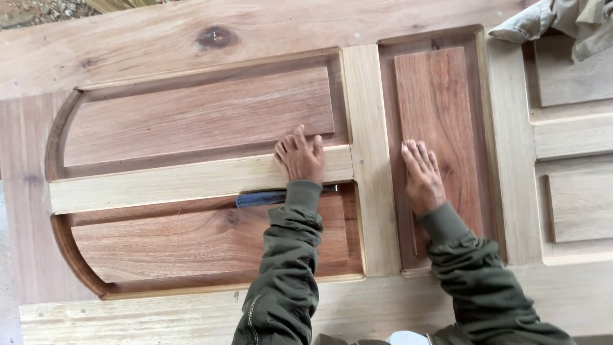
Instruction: The person sands the edges and surfaces of a wooden door using a sanding block. They work on the corners and flat panels of the door, moving the block back and forth to smooth the wood. A chicken briefly walks into the frame and is touched by the person's hand.
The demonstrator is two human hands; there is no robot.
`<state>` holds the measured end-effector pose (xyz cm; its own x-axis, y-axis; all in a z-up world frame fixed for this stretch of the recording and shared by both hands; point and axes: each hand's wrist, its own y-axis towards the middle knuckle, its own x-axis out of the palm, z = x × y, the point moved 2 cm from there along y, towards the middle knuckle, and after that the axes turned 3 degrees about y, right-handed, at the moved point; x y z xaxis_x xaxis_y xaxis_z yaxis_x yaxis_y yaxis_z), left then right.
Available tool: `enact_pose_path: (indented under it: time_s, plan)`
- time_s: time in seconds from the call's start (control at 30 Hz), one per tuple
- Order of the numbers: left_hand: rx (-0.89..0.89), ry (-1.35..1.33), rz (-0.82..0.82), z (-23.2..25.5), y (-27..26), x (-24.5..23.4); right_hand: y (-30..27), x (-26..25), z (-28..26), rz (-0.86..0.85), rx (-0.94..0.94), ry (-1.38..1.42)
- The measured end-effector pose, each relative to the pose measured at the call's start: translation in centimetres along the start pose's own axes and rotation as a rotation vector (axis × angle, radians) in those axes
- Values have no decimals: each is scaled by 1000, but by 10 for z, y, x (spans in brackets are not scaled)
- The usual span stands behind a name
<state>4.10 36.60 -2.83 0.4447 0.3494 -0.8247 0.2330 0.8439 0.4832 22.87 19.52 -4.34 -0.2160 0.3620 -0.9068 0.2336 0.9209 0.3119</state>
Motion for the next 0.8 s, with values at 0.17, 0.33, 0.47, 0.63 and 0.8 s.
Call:
enact_pose_path:
  time_s: [0.17, 0.33, 0.47, 0.63, 0.8]
  plan:
    - [117, -137, -197, 78, -24, -4, 97, 28, 33, 74, -42, 75]
    - [38, -115, -457, 90, -30, 5, 158, 70, 80, 86, -28, 108]
    - [9, -89, -343, 89, -38, 17, 59, 7, 29, 88, -30, 70]
    - [-46, 1, -292, 108, -42, 19, -14, -23, 2, 17, 87, -37]
    - [-22, -27, -313, 113, -37, 14, 116, 23, 47, 191, -82, -89]
